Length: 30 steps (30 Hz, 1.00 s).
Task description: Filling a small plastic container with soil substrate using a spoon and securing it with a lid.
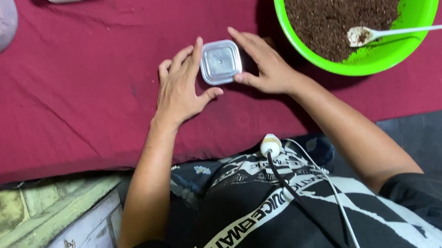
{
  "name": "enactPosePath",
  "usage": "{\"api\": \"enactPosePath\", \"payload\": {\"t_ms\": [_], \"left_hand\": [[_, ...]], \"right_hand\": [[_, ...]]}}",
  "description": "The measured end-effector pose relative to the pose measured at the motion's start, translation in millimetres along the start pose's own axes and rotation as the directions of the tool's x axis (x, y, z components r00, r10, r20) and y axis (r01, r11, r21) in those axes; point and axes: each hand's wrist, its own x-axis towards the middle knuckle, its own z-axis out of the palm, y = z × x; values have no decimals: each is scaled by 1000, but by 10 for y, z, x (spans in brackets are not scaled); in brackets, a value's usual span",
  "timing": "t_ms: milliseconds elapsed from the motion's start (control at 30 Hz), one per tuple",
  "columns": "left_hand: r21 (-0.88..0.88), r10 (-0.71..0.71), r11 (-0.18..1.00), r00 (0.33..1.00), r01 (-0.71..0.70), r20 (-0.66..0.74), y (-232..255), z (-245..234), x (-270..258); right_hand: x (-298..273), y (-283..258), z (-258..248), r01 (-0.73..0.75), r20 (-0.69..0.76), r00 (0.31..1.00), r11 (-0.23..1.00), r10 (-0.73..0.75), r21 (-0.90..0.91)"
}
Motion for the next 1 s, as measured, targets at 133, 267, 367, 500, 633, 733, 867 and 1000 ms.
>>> {"api": "enactPosePath", "payload": {"t_ms": [133,267,367,500,633,733,867,1000], "left_hand": [[-16,-12,1000,1000,12,-21,-8,48,-35],[-119,14,993,994,-28,-112,92,22,-26],[-290,21,954,986,-70,-168,342,-103,-105],[-478,47,866,976,-145,-212,617,-315,-180],[-688,62,715,992,-120,-109,711,-439,-159],[-749,-36,660,994,-55,-104,814,-347,-113],[-630,-251,776,931,30,-265,931,-236,-47],[-600,-197,799,925,-41,-326,961,-246,-56]], "right_hand": [[-8,-43,4,-12,13,1000,999,11,32],[4,-299,-25,-101,-62,990,944,126,313],[-42,-609,-57,-166,-64,966,792,250,587],[-106,-912,-162,-211,-15,961,770,276,602],[-103,-946,-56,-295,-128,910,833,394,468],[-104,-914,54,-254,-235,900,879,368,404],[-99,-964,119,-250,-192,917,878,351,408],[-84,-973,112,-373,-146,876,837,460,400]]}}
